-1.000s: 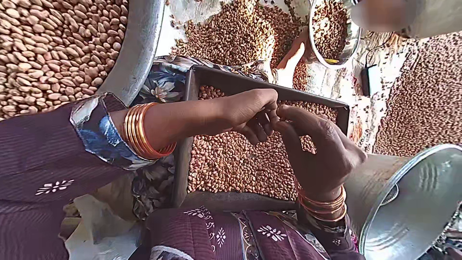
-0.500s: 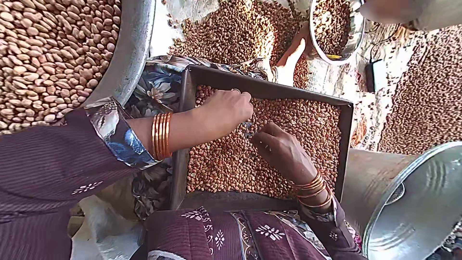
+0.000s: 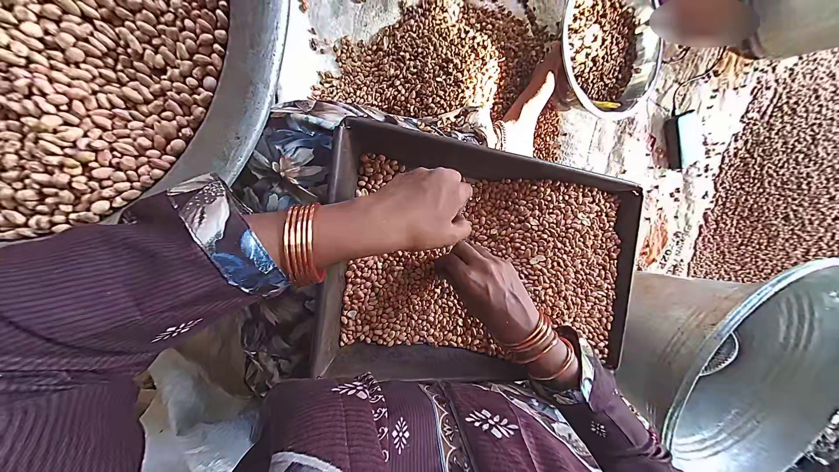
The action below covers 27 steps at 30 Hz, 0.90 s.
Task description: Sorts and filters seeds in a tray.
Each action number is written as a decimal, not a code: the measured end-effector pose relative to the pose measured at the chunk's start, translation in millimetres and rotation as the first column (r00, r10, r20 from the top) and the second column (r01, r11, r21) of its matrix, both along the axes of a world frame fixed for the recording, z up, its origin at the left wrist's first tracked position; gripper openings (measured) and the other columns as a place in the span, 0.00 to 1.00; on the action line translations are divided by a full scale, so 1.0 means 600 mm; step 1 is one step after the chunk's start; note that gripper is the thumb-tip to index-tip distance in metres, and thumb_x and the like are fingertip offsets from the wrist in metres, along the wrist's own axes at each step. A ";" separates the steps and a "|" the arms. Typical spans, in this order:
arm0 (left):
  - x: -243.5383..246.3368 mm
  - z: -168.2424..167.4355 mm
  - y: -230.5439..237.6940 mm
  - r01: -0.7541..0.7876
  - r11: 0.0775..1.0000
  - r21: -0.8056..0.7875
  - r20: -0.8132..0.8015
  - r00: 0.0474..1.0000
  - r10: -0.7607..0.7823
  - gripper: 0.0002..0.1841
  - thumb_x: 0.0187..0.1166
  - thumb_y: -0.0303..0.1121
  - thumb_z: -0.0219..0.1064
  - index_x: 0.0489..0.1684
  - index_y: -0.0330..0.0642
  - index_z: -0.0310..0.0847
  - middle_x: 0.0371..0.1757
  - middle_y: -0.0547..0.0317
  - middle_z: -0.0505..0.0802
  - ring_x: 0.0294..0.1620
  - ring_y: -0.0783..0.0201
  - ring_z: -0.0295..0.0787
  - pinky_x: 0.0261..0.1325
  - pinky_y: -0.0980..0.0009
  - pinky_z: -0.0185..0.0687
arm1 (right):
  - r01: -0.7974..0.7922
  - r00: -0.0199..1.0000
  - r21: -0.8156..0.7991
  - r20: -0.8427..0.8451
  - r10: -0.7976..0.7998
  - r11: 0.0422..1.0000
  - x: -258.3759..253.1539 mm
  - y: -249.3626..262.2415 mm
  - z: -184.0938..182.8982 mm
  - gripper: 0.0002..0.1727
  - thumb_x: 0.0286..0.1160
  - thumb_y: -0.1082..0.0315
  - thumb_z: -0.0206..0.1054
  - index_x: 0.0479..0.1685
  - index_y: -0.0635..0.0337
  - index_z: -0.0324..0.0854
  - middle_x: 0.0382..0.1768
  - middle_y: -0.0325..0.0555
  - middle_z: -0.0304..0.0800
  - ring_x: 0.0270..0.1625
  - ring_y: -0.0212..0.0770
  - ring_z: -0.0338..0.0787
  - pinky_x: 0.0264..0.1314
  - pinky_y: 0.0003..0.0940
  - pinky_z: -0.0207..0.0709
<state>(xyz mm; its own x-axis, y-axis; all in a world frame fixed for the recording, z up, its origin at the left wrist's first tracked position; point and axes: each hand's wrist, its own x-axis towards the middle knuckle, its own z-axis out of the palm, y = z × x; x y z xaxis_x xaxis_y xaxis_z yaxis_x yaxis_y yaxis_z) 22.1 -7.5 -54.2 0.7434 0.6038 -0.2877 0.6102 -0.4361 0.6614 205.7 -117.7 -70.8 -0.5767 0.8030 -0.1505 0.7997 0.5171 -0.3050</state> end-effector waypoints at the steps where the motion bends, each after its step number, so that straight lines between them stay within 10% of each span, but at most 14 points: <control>1: -0.002 0.009 0.005 -0.058 0.995 -0.076 0.088 0.994 0.064 0.13 0.85 0.39 0.59 0.33 0.44 0.83 0.35 0.59 0.81 0.35 0.63 0.80 0.37 0.62 0.75 | 0.018 1.000 -0.003 0.018 -0.018 1.000 -0.002 -0.002 0.002 0.07 0.80 0.69 0.67 0.39 0.60 0.90 0.35 0.51 0.88 0.34 0.50 0.91 0.30 0.41 0.85; 7: -0.013 0.044 0.014 -0.111 0.930 -0.351 0.238 0.950 0.203 0.22 0.90 0.31 0.46 0.28 0.50 0.86 0.28 0.71 0.84 0.27 0.78 0.75 0.31 0.76 0.67 | 0.150 0.972 -0.200 -0.150 -0.182 0.968 0.010 0.013 0.000 0.08 0.76 0.65 0.70 0.37 0.58 0.91 0.34 0.45 0.91 0.34 0.40 0.92 0.37 0.37 0.87; 12: -0.013 0.046 0.018 0.005 0.969 -0.246 -0.030 0.999 -0.013 0.13 0.90 0.34 0.54 0.44 0.45 0.88 0.45 0.60 0.86 0.48 0.65 0.84 0.50 0.63 0.78 | 0.169 0.836 -0.599 -0.333 -0.436 0.782 0.034 0.039 0.001 0.12 0.65 0.65 0.65 0.46 0.57 0.81 0.35 0.36 0.89 0.35 0.27 0.89 0.36 0.25 0.85; 21: -0.022 0.029 0.014 0.147 0.982 -0.117 -0.169 0.972 -0.166 0.12 0.89 0.35 0.57 0.48 0.42 0.87 0.49 0.53 0.86 0.49 0.56 0.86 0.51 0.57 0.81 | 0.088 0.982 -0.118 -0.159 -0.106 0.989 -0.025 0.000 -0.016 0.07 0.78 0.66 0.70 0.40 0.59 0.91 0.35 0.48 0.87 0.38 0.45 0.90 0.41 0.36 0.87; 27: -0.026 0.021 0.012 0.186 0.980 -0.075 -0.119 0.974 -0.194 0.12 0.87 0.35 0.58 0.45 0.40 0.87 0.46 0.52 0.87 0.48 0.55 0.87 0.48 0.56 0.82 | 0.146 0.959 -0.264 -0.199 -0.202 0.953 -0.010 0.015 -0.001 0.08 0.70 0.64 0.72 0.37 0.60 0.87 0.33 0.43 0.87 0.32 0.37 0.88 0.35 0.34 0.84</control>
<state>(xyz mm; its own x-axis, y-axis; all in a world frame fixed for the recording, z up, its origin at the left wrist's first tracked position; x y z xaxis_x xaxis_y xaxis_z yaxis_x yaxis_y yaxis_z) 6.5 -0.1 -41.8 0.7987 0.4325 -0.4184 0.5995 -0.5123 0.6149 199.9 -108.6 -71.4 -0.4726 0.8481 -0.2397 0.7682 0.2631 -0.5837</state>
